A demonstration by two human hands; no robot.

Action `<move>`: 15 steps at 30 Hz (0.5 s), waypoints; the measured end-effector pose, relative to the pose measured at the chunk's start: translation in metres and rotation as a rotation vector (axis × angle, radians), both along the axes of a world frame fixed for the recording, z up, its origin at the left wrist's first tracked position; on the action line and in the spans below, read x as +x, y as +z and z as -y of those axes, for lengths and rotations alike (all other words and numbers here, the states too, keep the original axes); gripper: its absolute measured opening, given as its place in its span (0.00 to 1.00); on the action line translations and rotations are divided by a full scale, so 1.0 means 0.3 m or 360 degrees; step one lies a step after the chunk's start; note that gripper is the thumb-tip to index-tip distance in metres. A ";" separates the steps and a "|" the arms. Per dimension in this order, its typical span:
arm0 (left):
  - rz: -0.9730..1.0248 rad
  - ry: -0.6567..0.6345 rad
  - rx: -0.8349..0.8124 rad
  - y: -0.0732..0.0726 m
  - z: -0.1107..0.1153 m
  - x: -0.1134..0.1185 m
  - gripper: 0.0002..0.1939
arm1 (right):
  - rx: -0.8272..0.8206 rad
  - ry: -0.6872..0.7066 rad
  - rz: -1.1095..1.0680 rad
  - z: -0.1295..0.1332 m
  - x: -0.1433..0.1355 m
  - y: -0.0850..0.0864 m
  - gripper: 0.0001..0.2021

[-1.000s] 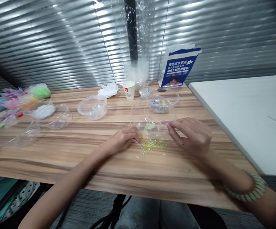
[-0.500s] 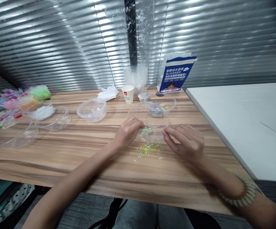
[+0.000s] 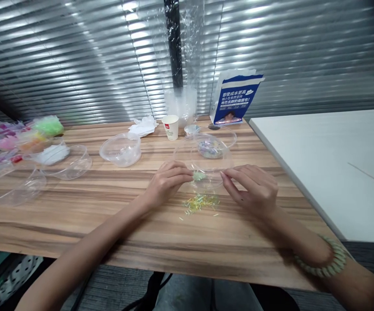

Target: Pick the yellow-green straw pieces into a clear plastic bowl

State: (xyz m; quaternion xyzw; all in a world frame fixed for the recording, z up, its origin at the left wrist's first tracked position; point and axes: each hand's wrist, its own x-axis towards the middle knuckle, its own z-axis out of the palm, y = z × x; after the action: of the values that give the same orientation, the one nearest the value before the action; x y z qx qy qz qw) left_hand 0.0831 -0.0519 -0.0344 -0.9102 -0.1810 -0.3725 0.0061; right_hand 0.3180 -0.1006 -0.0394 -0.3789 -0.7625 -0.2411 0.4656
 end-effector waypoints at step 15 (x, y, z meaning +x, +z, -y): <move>-0.0308 0.0221 -0.0889 -0.002 0.054 -0.043 0.06 | 0.0088 -0.0087 -0.0032 -0.006 0.024 0.020 0.04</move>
State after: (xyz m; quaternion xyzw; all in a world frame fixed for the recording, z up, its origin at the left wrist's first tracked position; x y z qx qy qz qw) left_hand 0.0703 -0.0680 -0.0350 -0.8933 -0.3368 -0.2186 -0.2019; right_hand 0.3252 -0.0989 -0.0334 -0.3889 -0.7403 -0.2710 0.4768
